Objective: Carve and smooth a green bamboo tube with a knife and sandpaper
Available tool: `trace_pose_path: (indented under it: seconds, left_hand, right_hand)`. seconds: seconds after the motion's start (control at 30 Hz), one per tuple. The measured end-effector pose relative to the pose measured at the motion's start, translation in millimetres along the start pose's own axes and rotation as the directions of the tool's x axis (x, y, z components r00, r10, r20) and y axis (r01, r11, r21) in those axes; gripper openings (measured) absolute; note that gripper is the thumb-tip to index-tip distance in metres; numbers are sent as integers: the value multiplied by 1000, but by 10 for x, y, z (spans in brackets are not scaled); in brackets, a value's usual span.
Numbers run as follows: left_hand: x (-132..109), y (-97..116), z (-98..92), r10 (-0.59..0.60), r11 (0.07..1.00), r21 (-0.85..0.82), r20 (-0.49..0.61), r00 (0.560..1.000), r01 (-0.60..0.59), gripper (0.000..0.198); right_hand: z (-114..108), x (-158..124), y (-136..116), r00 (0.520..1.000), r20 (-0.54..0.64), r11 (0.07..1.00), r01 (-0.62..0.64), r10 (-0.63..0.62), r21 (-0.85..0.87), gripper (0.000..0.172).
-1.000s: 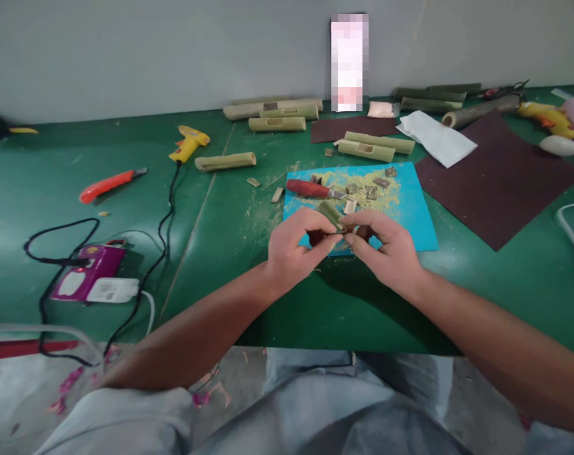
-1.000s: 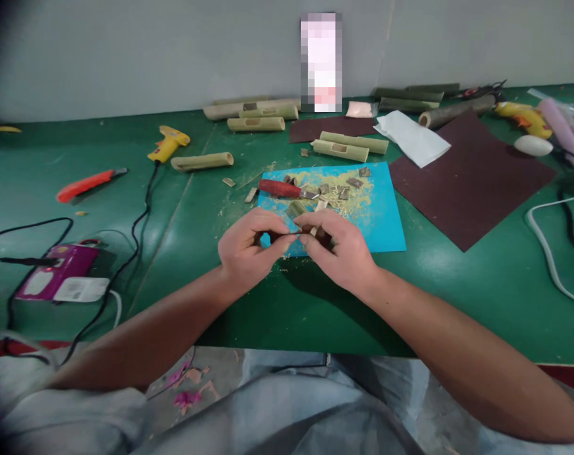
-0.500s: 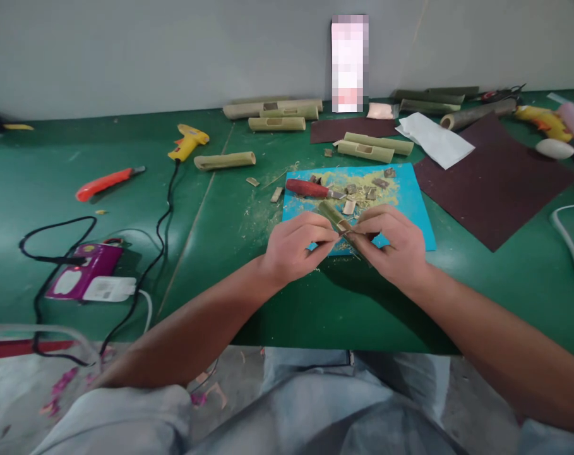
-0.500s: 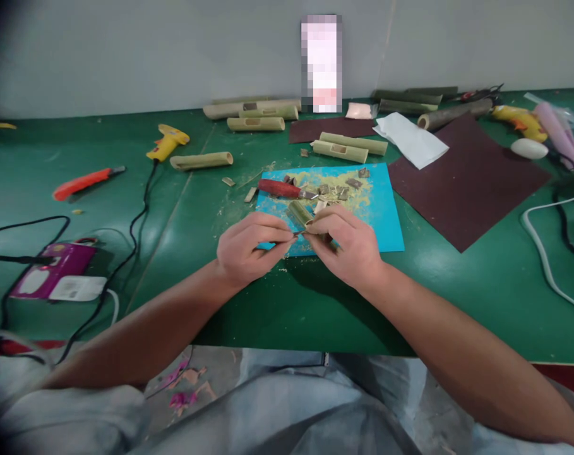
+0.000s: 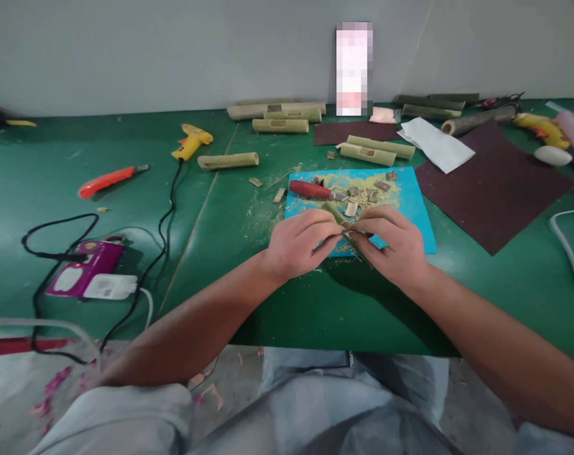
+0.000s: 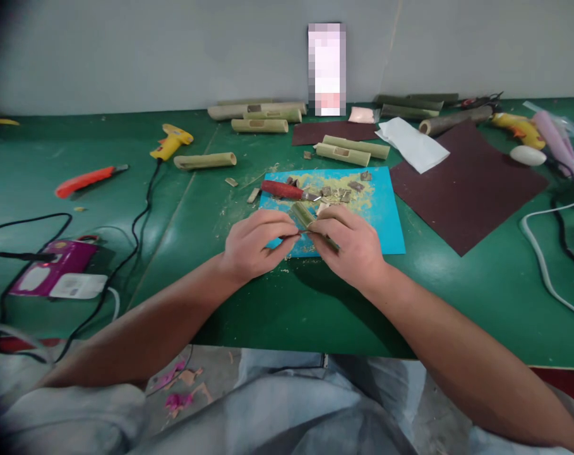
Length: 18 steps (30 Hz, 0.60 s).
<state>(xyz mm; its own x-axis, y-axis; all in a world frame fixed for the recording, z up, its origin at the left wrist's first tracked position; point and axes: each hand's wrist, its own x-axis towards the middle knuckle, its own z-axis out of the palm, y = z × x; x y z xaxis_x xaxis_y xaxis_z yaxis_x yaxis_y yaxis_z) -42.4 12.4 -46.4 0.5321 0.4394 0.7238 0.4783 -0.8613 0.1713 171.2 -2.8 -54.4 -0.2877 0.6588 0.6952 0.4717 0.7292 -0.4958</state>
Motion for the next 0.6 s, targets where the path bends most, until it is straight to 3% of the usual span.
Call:
trace_pose_path:
  seconds: [0.1, 0.2, 0.3, 0.43, 0.5, 0.6]
  left_hand:
    - [-30, 33, 49, -271, 916, -281, 89, 959, 285, 14]
    - [-42, 85, 92, -508, 658, -532, 210, 835, 534, 13]
    - [-12, 110, 115, -674, 406, -639, 273, 687, 653, 15]
    - [35, 39, 129, -797, 220, -656, 306, 521, 722, 17]
    - [29, -25, 132, -811, 195, -638, 322, 488, 745, 17]
    - [-12, -110, 132, -800, 285, -604, 279, 532, 744, 19]
  right_hand:
    - [7, 5, -3, 1000, -14, 1000, 26, -27, -5, 6]
    - [9, 2, -7, 1000, -4, 1000, -15, 15, 2, 4]
    - [5, -2, -10, 995, 38, 996, -94, 94, -11, 7]
    - [4, -6, -8, 963, 126, 966, -224, 240, -126, 26]
    - [7, -9, -6, 942, 168, 941, -249, 290, -228, 32]
    - [10, -8, -18, 904, 243, 891, -243, 351, -383, 32]
